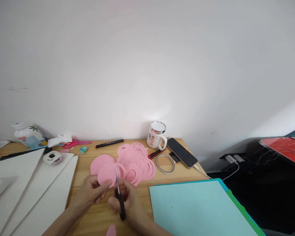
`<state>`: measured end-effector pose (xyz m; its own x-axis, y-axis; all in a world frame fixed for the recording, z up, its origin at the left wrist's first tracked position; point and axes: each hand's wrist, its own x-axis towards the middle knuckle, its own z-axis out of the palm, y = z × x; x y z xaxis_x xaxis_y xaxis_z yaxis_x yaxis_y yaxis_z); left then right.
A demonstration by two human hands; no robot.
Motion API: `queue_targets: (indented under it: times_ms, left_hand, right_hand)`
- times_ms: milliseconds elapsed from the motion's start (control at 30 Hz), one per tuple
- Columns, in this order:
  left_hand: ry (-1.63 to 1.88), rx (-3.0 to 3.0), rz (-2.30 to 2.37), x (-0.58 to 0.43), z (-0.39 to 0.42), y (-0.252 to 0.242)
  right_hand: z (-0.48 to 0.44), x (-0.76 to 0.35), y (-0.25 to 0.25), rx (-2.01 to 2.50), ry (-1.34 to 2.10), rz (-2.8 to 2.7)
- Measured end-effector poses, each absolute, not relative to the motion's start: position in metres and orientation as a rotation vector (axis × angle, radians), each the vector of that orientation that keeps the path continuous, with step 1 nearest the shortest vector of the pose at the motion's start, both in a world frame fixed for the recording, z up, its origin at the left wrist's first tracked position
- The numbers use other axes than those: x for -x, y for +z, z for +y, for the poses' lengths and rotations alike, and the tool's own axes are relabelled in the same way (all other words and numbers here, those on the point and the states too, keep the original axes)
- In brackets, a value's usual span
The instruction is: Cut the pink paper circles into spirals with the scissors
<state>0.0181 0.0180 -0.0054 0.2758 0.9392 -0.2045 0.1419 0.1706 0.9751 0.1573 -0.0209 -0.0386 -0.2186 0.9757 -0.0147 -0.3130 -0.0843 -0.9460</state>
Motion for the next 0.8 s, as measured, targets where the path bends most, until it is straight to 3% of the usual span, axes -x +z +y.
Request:
queue_targets:
  times_ms: [800]
  left_hand:
    - [0.789, -1.347, 1.113, -0.020, 0.016, -0.004]
  right_hand:
    - [-0.021, -0.167, -0.035, 0.862, 1.649, -1.059]
